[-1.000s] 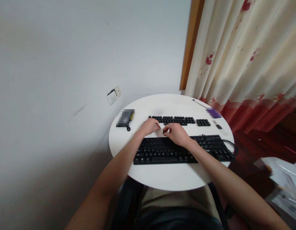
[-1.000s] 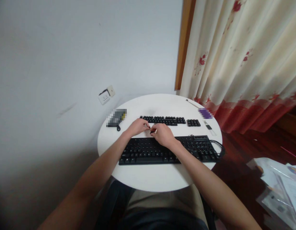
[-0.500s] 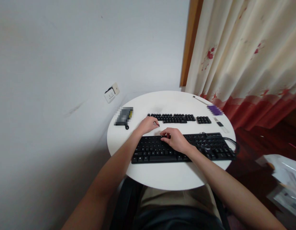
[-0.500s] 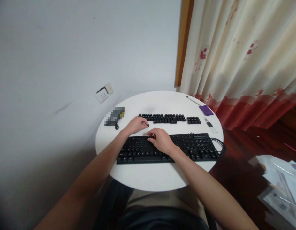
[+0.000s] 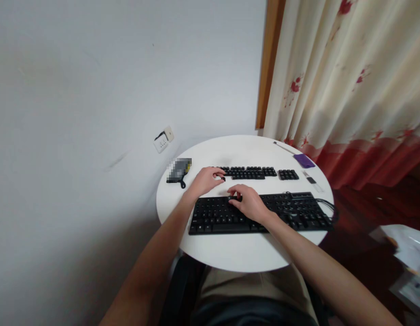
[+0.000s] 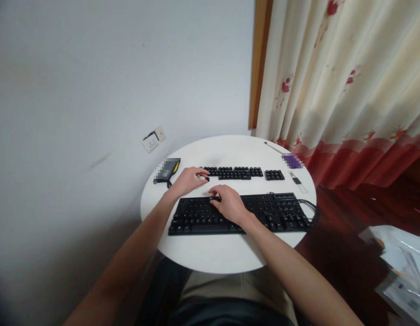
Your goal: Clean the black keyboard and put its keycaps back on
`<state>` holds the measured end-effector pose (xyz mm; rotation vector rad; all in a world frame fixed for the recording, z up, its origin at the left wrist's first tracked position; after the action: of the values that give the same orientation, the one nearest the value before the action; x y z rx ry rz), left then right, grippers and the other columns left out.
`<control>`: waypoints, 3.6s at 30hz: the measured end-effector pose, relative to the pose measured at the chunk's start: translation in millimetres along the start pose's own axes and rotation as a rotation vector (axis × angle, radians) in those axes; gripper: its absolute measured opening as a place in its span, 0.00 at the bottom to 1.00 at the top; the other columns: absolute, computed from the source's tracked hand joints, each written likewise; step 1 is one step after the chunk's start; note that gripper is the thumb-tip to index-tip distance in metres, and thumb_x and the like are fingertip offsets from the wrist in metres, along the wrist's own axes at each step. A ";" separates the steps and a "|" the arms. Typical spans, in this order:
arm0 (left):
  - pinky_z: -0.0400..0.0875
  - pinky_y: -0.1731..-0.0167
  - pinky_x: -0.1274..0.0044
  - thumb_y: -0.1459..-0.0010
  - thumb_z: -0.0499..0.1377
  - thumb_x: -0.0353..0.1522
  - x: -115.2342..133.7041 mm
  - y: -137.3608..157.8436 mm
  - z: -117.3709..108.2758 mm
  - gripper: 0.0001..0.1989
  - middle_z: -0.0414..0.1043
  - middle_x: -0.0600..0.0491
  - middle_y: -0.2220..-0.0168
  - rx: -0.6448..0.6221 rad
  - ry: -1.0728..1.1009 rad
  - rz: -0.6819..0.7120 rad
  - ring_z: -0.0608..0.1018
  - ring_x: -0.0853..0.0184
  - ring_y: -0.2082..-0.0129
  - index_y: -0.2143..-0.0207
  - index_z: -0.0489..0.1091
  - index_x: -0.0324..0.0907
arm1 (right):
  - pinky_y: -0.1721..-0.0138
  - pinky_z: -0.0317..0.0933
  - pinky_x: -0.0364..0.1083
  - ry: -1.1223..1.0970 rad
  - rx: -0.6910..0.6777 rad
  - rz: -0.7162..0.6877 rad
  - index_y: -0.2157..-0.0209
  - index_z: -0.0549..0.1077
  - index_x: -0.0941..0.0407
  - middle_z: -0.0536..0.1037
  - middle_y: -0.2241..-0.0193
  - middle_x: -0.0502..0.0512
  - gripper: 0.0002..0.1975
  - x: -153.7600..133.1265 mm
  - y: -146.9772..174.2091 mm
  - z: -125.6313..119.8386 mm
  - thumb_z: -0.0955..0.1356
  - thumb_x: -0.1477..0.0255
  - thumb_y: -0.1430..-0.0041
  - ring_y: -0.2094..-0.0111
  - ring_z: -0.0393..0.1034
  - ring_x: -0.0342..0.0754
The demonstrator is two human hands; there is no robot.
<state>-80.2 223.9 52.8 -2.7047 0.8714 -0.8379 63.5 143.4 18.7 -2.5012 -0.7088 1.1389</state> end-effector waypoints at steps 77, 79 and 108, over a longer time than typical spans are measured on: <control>0.65 0.53 0.64 0.34 0.55 0.31 57.8 153.3 27.8 0.12 0.77 0.49 0.53 0.219 -0.206 -0.004 0.72 0.59 0.51 0.53 0.76 0.46 | 0.56 0.65 0.46 -0.013 -0.167 -0.088 0.67 0.78 0.55 0.79 0.64 0.54 0.08 -30.6 33.1 17.4 0.69 0.82 0.42 0.60 0.72 0.48; 0.65 0.53 0.64 0.33 0.54 0.31 57.9 153.2 27.4 0.12 0.77 0.50 0.53 0.220 -0.207 -0.007 0.72 0.59 0.50 0.53 0.76 0.47 | 0.55 0.64 0.46 0.022 -0.182 -0.113 0.66 0.78 0.55 0.78 0.63 0.55 0.09 -33.5 34.7 17.2 0.68 0.82 0.41 0.59 0.71 0.49; 0.65 0.54 0.64 0.35 0.57 0.35 65.2 151.5 24.0 0.10 0.74 0.49 0.53 0.212 -0.287 -0.053 0.71 0.58 0.49 0.55 0.76 0.47 | 0.62 0.56 0.45 0.226 -0.198 -0.090 0.73 0.72 0.56 0.72 0.70 0.52 0.12 -38.9 40.4 19.1 0.65 0.72 0.34 0.62 0.66 0.47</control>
<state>-96.1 62.8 13.4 -2.5830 0.6145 -0.4998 39.5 89.6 11.9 -2.6730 -0.8967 0.7723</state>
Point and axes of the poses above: each hand's wrist, its own y-axis away from the middle knuckle, its own z-axis out of the palm, x = y × z, the point moved 7 cm from there along -y, towards the middle knuckle
